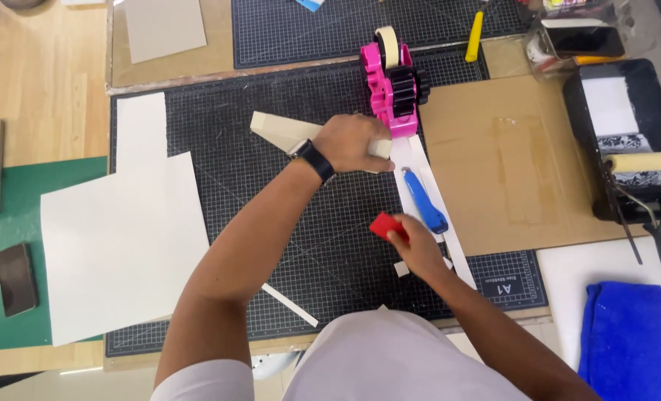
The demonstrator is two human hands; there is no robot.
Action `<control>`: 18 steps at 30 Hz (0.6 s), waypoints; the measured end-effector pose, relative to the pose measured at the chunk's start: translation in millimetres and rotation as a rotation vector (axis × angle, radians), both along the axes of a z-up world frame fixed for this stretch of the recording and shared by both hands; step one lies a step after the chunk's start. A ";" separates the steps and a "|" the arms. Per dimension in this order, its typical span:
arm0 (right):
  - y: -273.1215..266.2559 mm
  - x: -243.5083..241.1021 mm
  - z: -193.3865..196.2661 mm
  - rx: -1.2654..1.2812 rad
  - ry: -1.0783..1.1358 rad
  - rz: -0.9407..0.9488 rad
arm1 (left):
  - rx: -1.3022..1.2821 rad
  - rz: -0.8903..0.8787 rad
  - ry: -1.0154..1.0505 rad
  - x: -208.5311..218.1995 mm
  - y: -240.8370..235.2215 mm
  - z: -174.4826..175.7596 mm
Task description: Constructing a small box from paper and cardboard by cutting, folding, and using tape and glue.
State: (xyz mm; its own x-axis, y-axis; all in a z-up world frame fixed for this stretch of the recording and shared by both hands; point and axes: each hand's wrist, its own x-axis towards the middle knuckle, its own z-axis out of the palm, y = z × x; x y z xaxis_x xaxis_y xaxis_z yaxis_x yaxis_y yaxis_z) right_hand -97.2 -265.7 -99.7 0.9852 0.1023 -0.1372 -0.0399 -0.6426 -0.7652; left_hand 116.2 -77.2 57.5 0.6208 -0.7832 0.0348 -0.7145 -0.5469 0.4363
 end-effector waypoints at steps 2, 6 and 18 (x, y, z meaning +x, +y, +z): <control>-5.1 -26.3 -24.6 -0.124 0.000 0.066 | -0.021 -0.008 0.010 -3.2 2.7 0.0; -1.4 -37.2 2.8 -0.283 -0.209 0.078 | -0.039 -0.011 -0.001 -27.6 16.6 9.7; 48.8 70.4 40.7 0.999 0.685 -0.429 | -0.319 0.243 0.012 -213.8 63.7 -91.7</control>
State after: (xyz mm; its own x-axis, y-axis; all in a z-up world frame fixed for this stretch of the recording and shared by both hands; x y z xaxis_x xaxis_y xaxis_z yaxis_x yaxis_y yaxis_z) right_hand -26.8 -216.9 -58.9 0.7242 0.1476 -0.6736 -0.6741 0.3573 -0.6465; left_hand -97.6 -13.5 -34.3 0.7887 -0.5644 0.2437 -0.5744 -0.5354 0.6192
